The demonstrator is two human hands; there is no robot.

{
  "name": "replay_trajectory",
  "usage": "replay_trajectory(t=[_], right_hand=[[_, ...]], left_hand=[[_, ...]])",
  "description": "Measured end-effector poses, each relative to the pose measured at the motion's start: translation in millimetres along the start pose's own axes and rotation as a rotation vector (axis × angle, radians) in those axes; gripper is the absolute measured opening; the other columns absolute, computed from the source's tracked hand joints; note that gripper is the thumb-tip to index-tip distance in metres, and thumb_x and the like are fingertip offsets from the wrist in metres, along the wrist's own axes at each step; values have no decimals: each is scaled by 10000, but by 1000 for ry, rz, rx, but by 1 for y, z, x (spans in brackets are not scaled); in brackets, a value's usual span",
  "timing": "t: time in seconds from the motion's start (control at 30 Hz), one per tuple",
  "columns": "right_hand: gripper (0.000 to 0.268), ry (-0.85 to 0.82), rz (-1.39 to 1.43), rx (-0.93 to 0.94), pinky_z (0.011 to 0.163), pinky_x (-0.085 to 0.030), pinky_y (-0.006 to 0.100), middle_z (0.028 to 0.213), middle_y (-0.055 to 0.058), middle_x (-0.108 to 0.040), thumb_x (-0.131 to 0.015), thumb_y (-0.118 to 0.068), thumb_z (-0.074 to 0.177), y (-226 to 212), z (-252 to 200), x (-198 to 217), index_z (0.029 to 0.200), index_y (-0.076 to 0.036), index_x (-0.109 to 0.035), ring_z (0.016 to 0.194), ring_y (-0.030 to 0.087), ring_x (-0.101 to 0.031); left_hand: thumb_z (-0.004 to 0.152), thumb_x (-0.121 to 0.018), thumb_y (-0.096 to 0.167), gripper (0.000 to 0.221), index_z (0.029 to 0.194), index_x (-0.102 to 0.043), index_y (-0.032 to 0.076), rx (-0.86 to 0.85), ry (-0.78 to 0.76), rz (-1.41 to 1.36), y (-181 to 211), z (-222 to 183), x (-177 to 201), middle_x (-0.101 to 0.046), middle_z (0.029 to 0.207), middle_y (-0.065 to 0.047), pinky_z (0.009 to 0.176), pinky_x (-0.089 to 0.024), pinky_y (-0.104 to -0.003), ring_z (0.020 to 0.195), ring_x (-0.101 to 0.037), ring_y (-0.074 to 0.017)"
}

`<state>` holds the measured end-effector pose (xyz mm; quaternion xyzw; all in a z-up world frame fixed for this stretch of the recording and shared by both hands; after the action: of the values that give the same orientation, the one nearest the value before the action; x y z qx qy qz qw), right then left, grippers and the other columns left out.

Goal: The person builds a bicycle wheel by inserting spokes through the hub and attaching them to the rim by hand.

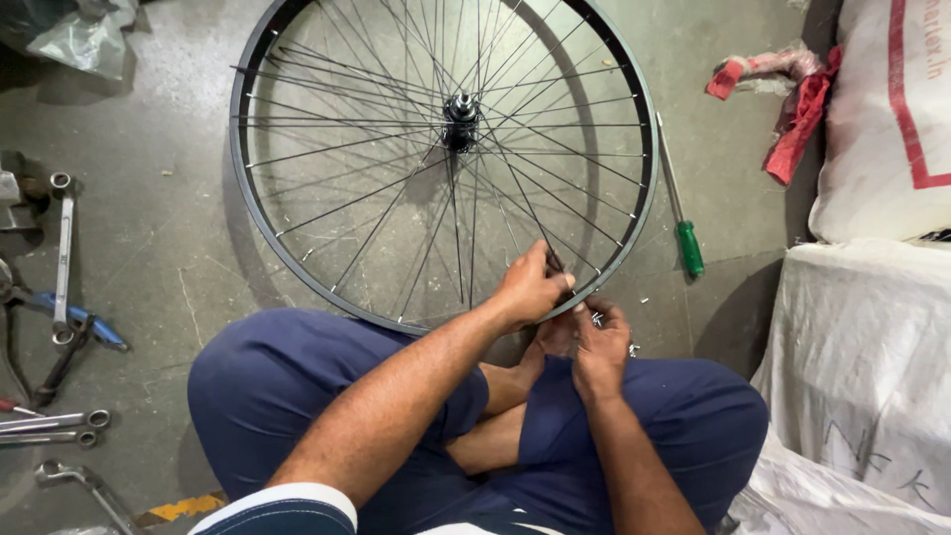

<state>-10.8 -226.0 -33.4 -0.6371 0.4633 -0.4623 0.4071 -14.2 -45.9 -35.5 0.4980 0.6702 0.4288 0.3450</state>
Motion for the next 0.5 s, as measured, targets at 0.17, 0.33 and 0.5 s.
replay_trajectory(t=[0.17, 0.33, 0.5], right_hand=[[256, -132, 265, -202, 567, -441, 182, 892, 12, -672, -710, -115, 994, -3, 3, -1, 1188, 39, -644, 646, 37, -543], [276, -110, 231, -236, 593, -490, 192, 944, 39, -721, -688, -104, 954, -8, 3, -4, 1190, 31, -640, 706, 63, -646], [285, -132, 258, -184, 600, -474, 191, 950, 44, -710, -713, -84, 960, 4, 5, 1, 1206, 44, -649, 707, 62, -623]], left_hand=[[750, -824, 250, 473, 1083, -562, 41, 35, 8, 151, 7, -3, 1, -732, 960, -176, 798, -562, -437, 923, -726, -339], [813, -839, 306, 551, 1159, -528, 12, -46, 143, 277, 3, -10, -7, -711, 1002, -225, 831, -536, -496, 973, -688, -421], [789, -778, 278, 527, 1183, -532, 28, -51, 10, 112, -1, -5, -3, -740, 975, -193, 824, -576, -459, 956, -743, -371]])
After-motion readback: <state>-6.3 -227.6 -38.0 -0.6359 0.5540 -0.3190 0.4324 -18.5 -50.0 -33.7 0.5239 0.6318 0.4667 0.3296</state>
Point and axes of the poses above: each hand's wrist, its own z-axis towards the middle knuckle, its own x-axis out of the back of the hand, y = z × x, the point moved 2 cm from there along z, towards the middle knuckle
